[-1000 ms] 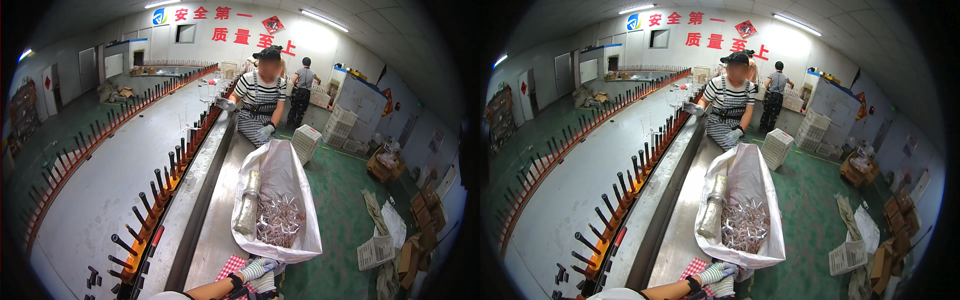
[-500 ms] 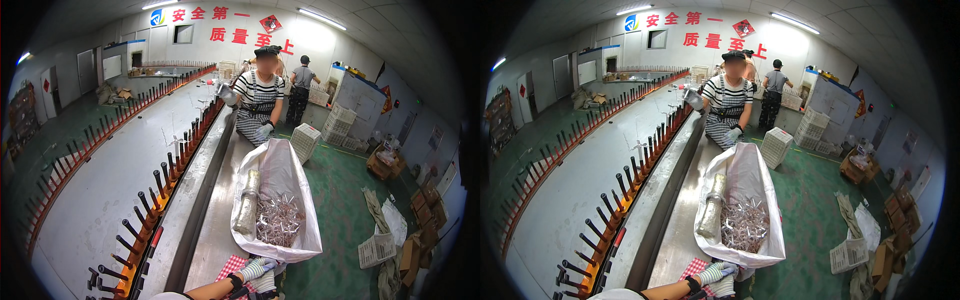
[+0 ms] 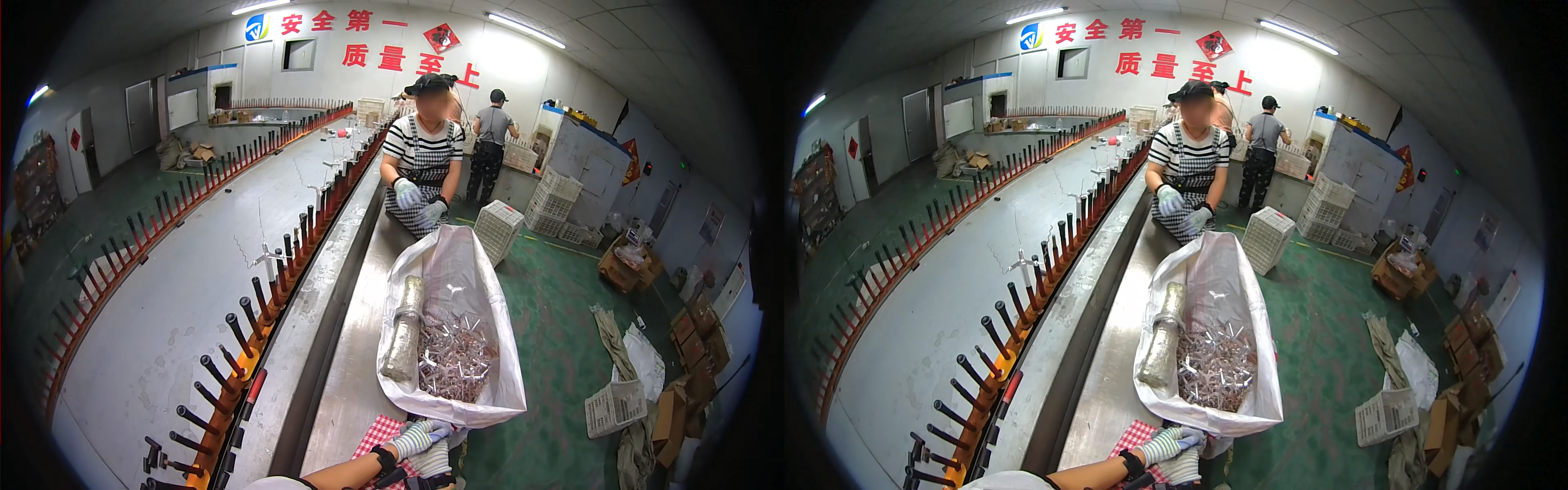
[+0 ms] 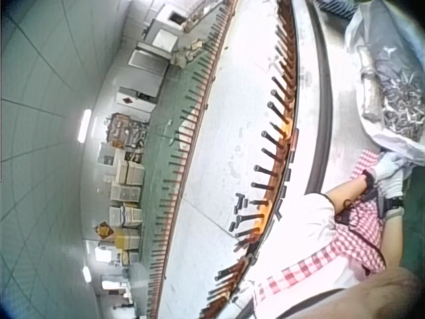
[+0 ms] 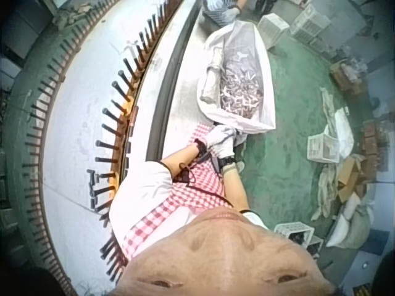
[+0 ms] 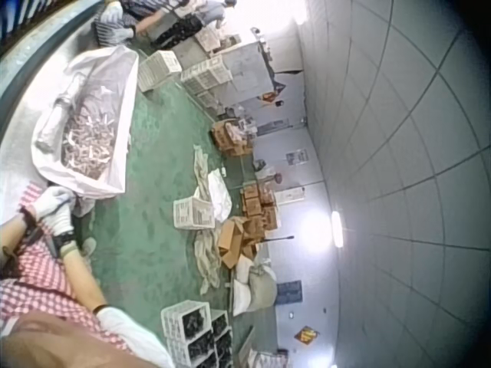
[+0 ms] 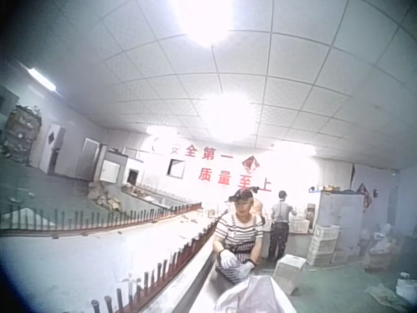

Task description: Placing silver-colored plastic parts onto vertical pins on a production line workbench.

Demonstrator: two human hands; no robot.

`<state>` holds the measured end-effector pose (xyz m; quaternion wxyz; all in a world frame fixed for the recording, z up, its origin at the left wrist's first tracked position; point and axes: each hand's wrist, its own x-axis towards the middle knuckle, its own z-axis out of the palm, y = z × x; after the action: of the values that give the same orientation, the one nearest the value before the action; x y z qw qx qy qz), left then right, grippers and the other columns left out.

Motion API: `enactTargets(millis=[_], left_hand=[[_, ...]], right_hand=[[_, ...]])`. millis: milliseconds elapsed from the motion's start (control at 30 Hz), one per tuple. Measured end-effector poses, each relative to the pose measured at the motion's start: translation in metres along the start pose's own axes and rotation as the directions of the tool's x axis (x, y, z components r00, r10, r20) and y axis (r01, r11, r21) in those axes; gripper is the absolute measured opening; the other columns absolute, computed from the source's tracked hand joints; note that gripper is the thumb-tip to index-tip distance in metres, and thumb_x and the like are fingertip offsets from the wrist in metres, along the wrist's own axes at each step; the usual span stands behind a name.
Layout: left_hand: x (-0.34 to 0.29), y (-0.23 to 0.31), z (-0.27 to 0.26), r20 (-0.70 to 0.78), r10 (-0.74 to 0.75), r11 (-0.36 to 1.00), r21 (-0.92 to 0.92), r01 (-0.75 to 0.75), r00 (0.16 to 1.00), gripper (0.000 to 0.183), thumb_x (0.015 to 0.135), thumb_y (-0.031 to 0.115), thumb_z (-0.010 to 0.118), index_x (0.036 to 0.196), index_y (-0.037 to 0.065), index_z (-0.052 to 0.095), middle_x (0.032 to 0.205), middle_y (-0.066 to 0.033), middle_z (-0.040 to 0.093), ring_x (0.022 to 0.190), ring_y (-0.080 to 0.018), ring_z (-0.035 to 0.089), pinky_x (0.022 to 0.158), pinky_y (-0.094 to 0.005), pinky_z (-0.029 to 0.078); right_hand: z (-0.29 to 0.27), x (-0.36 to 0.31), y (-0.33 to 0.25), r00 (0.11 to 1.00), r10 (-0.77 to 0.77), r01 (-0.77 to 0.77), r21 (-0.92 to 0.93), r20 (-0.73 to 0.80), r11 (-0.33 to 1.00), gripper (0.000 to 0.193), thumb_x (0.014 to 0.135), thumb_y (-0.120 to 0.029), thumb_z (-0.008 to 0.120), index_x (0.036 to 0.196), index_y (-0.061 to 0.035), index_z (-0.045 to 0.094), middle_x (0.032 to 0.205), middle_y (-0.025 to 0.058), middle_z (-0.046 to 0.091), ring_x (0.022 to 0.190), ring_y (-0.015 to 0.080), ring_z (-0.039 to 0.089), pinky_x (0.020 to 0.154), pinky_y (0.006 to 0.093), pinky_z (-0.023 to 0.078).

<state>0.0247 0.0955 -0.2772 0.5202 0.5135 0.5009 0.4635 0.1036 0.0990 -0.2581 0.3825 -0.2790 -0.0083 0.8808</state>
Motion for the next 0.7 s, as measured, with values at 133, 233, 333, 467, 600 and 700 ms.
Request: enactTargets(millis=[133, 233, 333, 467, 600, 700], left_hand=[[-0.006, 0.016, -0.004, -0.009, -0.018, 0.999, -0.041, 0.017, 1.000, 0.026, 0.089, 0.020, 0.050, 0.107, 0.004, 0.059, 0.103, -0.0064, 0.062, 0.097, -0.0173, 0.055, 0.087, -0.0266, 0.040], [-0.010, 0.041, -0.019, -0.081, -0.130, 0.948, -0.303, 0.100, 0.988, 0.027, 0.088, 0.021, 0.051, 0.108, 0.004, 0.059, 0.103, -0.0054, 0.061, 0.095, -0.0148, 0.054, 0.086, -0.0260, 0.041], [-0.017, 0.061, -0.058, -0.478, 0.015, 0.959, -0.243, -0.148, 0.878, 0.026, 0.088, 0.016, 0.048, 0.110, 0.003, 0.056, 0.097, -0.0047, 0.060, 0.092, -0.0138, 0.053, 0.083, -0.0268, 0.042], [-0.042, 0.105, -0.136, -0.935, 0.252, 0.914, 0.146, -0.378, 0.249, 0.044, 0.081, 0.007, 0.053, 0.122, -0.005, 0.040, 0.117, -0.0143, 0.049, 0.109, -0.0230, 0.048, 0.097, -0.0332, 0.034], [-0.083, 0.146, -0.203, -0.885, 0.434, 0.880, 0.456, -0.135, -0.167, 0.061, 0.083, 0.006, 0.049, 0.136, 0.000, 0.019, 0.140, -0.0180, 0.025, 0.129, -0.0274, 0.026, 0.108, -0.0364, 0.017], [-0.106, 0.154, -0.244, -0.837, 0.481, 0.868, 0.496, 0.008, -0.262, 0.060, 0.084, 0.005, 0.048, 0.137, 0.002, 0.020, 0.140, -0.0172, 0.026, 0.129, -0.0258, 0.025, 0.107, -0.0336, 0.017]], right_hand=[[-0.003, 0.000, 0.003, 1.000, 0.014, -0.014, 0.013, 0.016, 1.000, 0.063, 0.085, -0.056, 0.039, 0.124, -0.0068, 0.041, 0.117, 0.0128, 0.052, 0.108, 0.0287, 0.049, 0.097, 0.0461, 0.036], [-0.005, -0.002, 0.003, 0.999, 0.008, -0.010, 0.044, 0.044, 0.999, 0.063, 0.085, -0.056, 0.038, 0.125, -0.0068, 0.040, 0.118, 0.0128, 0.052, 0.108, 0.0288, 0.049, 0.097, 0.0463, 0.036], [-0.005, -0.002, 0.001, 0.994, 0.101, -0.103, 0.083, 0.032, 0.991, 0.067, 0.082, -0.062, 0.036, 0.104, -0.0016, 0.053, 0.111, 0.0178, 0.055, 0.107, 0.0337, 0.049, 0.097, 0.0530, 0.032], [0.002, -0.003, 0.002, 0.987, 0.158, -0.160, 0.143, 0.025, 0.977, 0.073, 0.081, -0.065, 0.035, 0.093, 0.0025, 0.059, 0.105, 0.0222, 0.056, 0.105, 0.0370, 0.050, 0.096, 0.0582, 0.032], [0.006, -0.003, 0.003, 0.993, 0.122, -0.120, 0.114, -0.011, 0.986, 0.070, 0.082, -0.062, 0.035, 0.093, 0.0024, 0.059, 0.105, 0.0216, 0.056, 0.103, 0.0373, 0.051, 0.095, 0.0584, 0.032], [0.008, -0.002, 0.008, 0.993, 0.118, -0.117, 0.079, -0.017, 0.990, 0.055, 0.083, -0.058, 0.038, 0.091, -0.0082, 0.059, 0.100, 0.0129, 0.058, 0.102, 0.0342, 0.050, 0.093, 0.0534, 0.034]])
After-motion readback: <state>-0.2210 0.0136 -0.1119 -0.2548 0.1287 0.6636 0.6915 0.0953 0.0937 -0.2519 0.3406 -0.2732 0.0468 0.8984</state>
